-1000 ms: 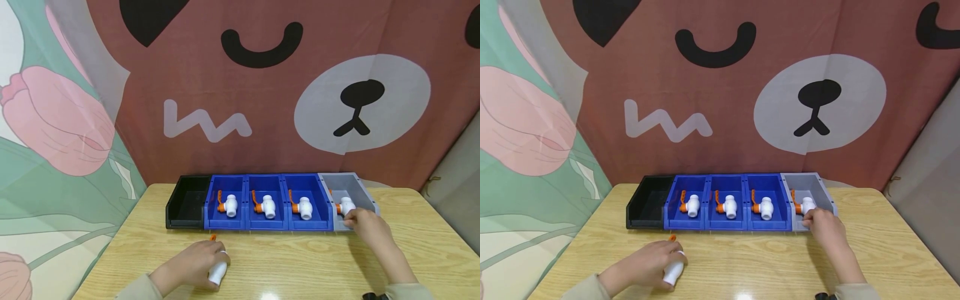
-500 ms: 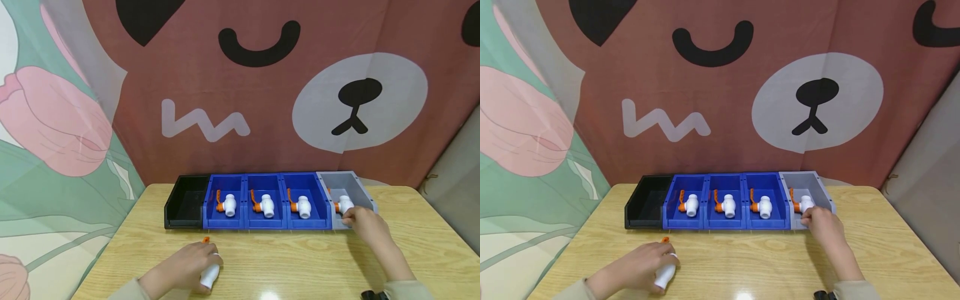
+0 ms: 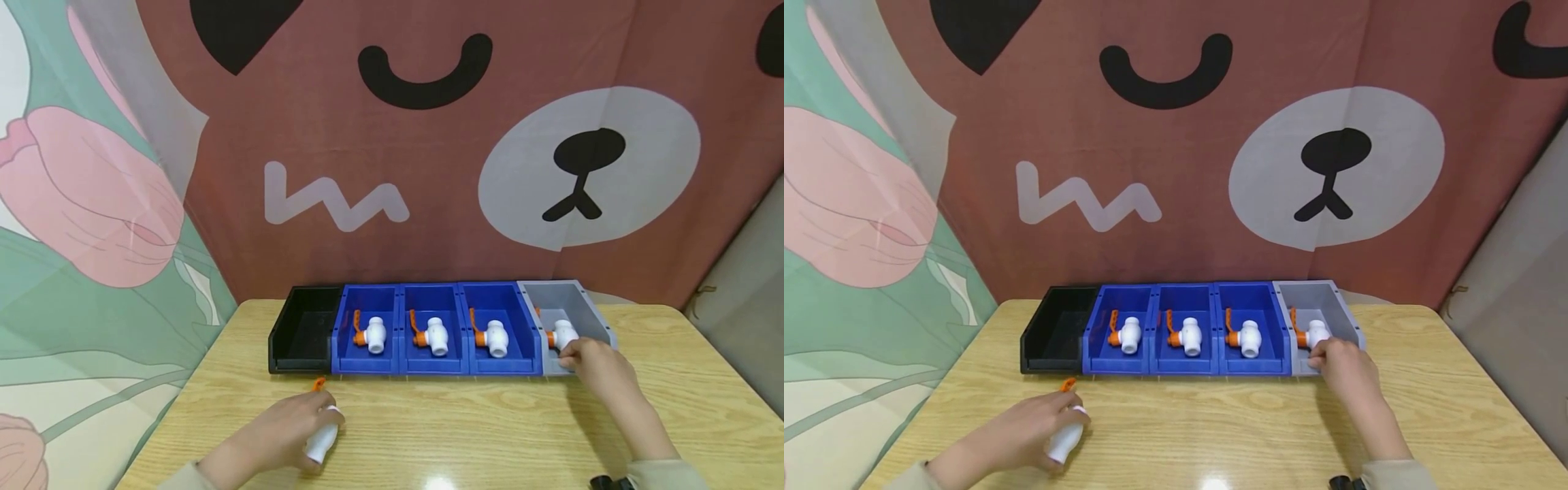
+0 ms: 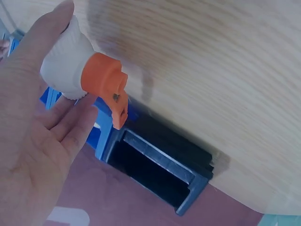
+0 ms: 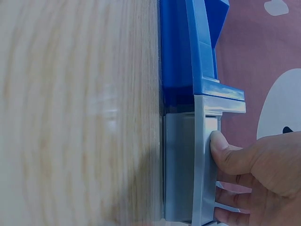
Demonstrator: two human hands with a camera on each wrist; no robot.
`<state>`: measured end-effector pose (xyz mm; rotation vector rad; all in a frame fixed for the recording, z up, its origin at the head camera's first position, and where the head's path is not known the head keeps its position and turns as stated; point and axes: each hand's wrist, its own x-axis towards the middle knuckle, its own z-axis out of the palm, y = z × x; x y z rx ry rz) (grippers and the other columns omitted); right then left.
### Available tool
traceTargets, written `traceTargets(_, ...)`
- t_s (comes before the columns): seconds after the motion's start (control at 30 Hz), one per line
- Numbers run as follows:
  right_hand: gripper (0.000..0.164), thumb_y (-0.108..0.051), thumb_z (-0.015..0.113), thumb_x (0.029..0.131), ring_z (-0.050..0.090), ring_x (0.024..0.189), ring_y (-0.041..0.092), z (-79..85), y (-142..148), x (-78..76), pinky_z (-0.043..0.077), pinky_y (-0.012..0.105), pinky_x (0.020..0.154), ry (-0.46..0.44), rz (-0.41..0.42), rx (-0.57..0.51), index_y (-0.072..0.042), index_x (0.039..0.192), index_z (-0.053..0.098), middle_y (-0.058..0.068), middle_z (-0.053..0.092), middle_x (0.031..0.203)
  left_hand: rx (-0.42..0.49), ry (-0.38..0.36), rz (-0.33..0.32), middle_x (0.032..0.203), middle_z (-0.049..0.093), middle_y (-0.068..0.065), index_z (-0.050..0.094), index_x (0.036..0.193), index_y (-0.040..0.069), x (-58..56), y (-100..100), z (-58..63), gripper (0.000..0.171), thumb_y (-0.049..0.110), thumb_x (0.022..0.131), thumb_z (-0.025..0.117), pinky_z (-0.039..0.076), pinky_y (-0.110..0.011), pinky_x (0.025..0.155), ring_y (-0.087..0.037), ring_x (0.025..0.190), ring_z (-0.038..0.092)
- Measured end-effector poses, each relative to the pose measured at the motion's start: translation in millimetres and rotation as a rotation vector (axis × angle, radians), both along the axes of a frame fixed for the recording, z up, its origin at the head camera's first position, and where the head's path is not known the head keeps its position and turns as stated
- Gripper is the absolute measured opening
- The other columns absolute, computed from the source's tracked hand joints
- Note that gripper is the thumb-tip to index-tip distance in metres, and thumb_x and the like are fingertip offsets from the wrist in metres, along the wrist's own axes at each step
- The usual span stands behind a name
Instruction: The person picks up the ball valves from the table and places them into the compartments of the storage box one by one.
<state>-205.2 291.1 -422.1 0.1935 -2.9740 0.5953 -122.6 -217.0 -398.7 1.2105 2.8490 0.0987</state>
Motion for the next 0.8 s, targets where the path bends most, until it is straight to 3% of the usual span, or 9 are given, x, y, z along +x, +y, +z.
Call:
traceTargets(0.13, 0.006, -0.013, 0.075, 0.087, 0.065, 0.08, 0.037, 0.5, -0.7, 0.1, 0.052, 0.053, 0.064, -0.005, 0.002, -0.001, -0.007, 0.087, 0.074, 0.014, 0.071, 0.09, -0.006, 0.022, 0.032, 0.109, 0.058, -0.001, 0.067, 0.114, 0.02, 1.3, -5.7, 2.0, 0.061, 0.036, 0.061, 0.092, 0.055, -0.033, 0.078, -0.015, 0.093, 0.058)
traceTargets(0.33, 0.006, -0.014, 0.075, 0.088, 0.065, 0.081, 0.037, 1.2, -1.2, 0.1, 0.053, 0.053, 0.064, -0.017, -0.002, -0.001, -0.007, 0.088, 0.074, 0.014, 0.071, 0.092, -0.009, -0.016, 0.083, 0.115, 0.059, -0.003, 0.066, 0.119, 0.018, 2.0, -14.4, 7.2, 0.062, 0.035, 0.065, 0.091, 0.056, -0.04, 0.083, -0.02, 0.1, 0.058)
traceTargets(0.8, 0.007, -0.014, 0.075, 0.087, 0.065, 0.081, 0.037, 0.8, -0.2, 0.5, 0.052, 0.053, 0.063, -0.016, -0.006, -0.002, -0.007, 0.088, 0.074, 0.015, 0.07, 0.092, 0.068, 0.102, 0.05, 0.121, 0.058, -0.012, 0.064, 0.121, 0.01, -2.5, -33.2, 16.3, 0.068, 0.022, 0.062, 0.095, 0.056, -0.046, 0.084, -0.029, 0.103, 0.06)
